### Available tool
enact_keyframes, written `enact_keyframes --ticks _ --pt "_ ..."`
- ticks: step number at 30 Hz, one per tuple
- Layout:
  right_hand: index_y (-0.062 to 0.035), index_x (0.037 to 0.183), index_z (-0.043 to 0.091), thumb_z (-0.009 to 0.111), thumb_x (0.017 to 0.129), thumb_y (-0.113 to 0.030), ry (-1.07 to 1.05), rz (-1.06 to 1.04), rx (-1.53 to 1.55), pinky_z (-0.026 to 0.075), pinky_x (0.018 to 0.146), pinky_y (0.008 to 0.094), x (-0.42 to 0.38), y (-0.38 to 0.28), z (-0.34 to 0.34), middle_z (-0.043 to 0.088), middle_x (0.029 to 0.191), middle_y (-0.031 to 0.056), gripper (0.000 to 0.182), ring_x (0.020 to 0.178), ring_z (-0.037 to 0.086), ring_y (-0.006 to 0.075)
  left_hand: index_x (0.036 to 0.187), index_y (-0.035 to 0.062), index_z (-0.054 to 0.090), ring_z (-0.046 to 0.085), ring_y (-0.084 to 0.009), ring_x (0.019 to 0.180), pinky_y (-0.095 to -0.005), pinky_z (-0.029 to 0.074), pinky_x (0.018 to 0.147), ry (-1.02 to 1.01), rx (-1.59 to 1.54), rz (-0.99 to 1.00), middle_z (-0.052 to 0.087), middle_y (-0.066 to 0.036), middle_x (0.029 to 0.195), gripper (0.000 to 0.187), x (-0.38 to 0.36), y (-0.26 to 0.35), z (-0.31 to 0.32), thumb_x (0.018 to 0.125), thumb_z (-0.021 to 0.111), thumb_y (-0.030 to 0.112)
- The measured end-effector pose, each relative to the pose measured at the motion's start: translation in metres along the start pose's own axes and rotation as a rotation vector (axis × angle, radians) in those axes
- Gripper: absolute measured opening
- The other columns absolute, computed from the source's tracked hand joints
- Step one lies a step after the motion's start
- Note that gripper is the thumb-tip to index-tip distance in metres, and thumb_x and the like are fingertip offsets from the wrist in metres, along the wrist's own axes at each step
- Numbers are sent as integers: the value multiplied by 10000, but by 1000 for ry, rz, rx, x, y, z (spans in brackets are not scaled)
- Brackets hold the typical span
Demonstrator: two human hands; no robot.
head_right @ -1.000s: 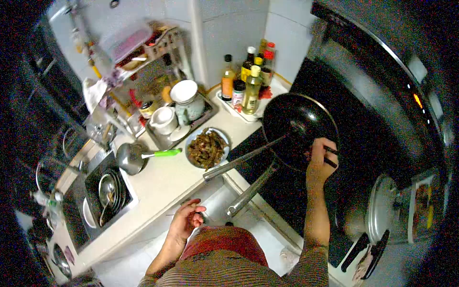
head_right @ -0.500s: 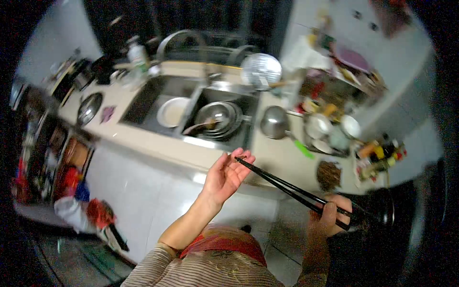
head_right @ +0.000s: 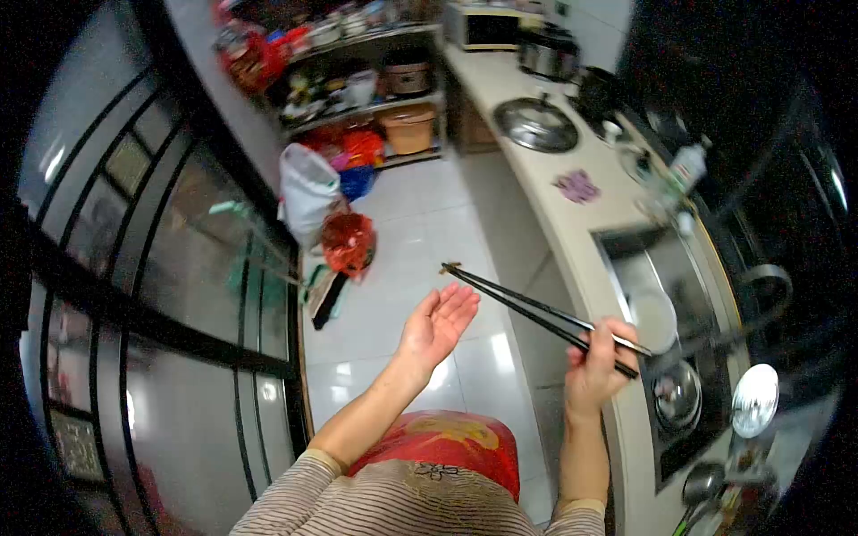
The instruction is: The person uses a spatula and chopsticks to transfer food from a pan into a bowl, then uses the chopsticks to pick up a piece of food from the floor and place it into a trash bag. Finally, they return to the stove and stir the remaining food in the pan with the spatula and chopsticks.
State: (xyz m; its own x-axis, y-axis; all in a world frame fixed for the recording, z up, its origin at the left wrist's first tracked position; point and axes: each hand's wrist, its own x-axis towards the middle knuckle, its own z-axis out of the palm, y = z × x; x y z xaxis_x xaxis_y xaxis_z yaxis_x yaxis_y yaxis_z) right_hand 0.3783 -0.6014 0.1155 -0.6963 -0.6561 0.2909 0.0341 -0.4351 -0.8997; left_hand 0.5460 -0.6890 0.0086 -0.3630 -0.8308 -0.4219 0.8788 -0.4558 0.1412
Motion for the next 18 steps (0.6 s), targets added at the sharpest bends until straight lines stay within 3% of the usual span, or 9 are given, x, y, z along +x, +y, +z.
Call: enact_keyframes --ticks 6,7,11,15,18 --pt "-48 832 539 561 837 -150 -438 158 -46 382 421 189 29 134 188 504 646 0 104 490 484 66 1140 -29 416 440 -365 1125 -436 364 974 149 -129 363 464 -225 1179 339 -3 123 -68 892 431 201" --pt "-33 832 548 567 829 -125 -513 163 -40 416 452 202 30 169 221 527 656 7 95 510 509 73 1141 -27 415 441 -365 1124 -436 362 976 187 -132 423 466 -224 1178 341 -4 145 -81 891 433 203" --pt "-6 786 560 573 830 -136 -728 95 -134 387 477 190 27 315 353 522 583 -11 138 510 466 47 1128 -24 425 449 -353 1115 -421 363 976 352 -228 623 467 -217 1180 332 16 218 -132 892 430 209" --pt "-7 749 562 570 829 -159 -795 135 -246 378 482 214 19 461 465 514 564 -13 172 521 465 56 1080 -4 477 483 -322 1072 -403 382 954 442 -275 716 531 -189 1092 292 59 279 -163 890 431 213" --pt "-9 769 568 572 822 -183 -861 24 -411 398 493 256 9 547 529 532 559 29 182 511 486 99 1028 9 519 504 -313 1044 -396 392 944 545 -338 754 557 -171 1057 251 75 319 -167 878 447 198"
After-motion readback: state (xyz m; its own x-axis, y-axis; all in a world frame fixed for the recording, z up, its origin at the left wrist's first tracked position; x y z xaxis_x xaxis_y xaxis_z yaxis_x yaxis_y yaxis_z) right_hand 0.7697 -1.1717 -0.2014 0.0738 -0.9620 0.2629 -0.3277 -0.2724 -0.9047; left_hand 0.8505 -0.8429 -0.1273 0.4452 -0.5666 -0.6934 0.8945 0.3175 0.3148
